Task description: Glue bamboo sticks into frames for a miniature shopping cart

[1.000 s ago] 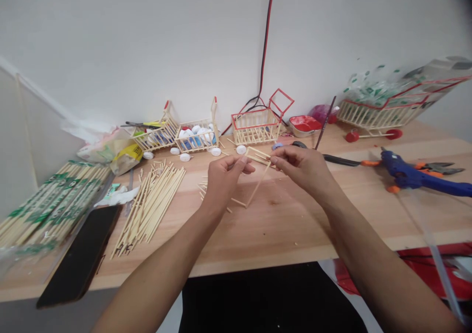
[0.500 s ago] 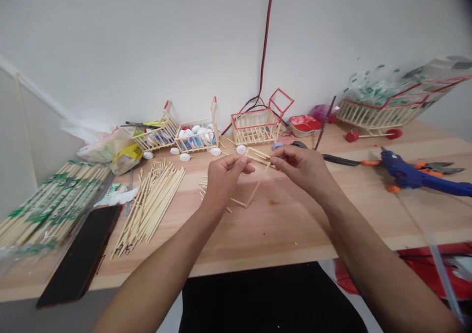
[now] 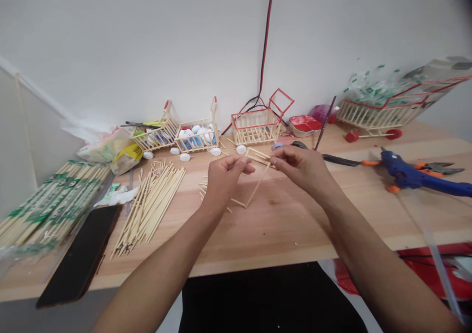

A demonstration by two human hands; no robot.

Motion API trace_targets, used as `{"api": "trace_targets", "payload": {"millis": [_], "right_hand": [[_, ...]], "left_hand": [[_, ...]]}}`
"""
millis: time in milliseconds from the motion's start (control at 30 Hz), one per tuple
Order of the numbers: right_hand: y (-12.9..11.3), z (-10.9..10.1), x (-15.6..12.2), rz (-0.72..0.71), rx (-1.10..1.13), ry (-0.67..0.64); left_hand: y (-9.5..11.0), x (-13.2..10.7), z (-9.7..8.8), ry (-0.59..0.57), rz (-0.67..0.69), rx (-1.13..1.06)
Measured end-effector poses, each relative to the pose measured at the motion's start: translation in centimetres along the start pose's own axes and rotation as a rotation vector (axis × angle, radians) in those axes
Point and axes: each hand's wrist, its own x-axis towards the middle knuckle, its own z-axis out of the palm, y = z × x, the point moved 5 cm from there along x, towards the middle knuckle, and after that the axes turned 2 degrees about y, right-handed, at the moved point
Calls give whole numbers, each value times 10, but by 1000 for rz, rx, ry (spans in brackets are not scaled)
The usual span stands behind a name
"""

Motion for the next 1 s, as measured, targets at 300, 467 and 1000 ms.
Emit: {"api": "trace_targets", "payload": {"millis": [300, 467, 1000], "right_hand": [[-1, 0, 1, -7, -15, -2], [2, 0, 0, 4, -10, 2], [12, -7, 2, 84, 17, 53]], "left_hand": [[0, 0, 0, -1, -4, -3], [-1, 0, 0, -4, -4, -13], [-10, 4, -2, 48, -87, -115]]}}
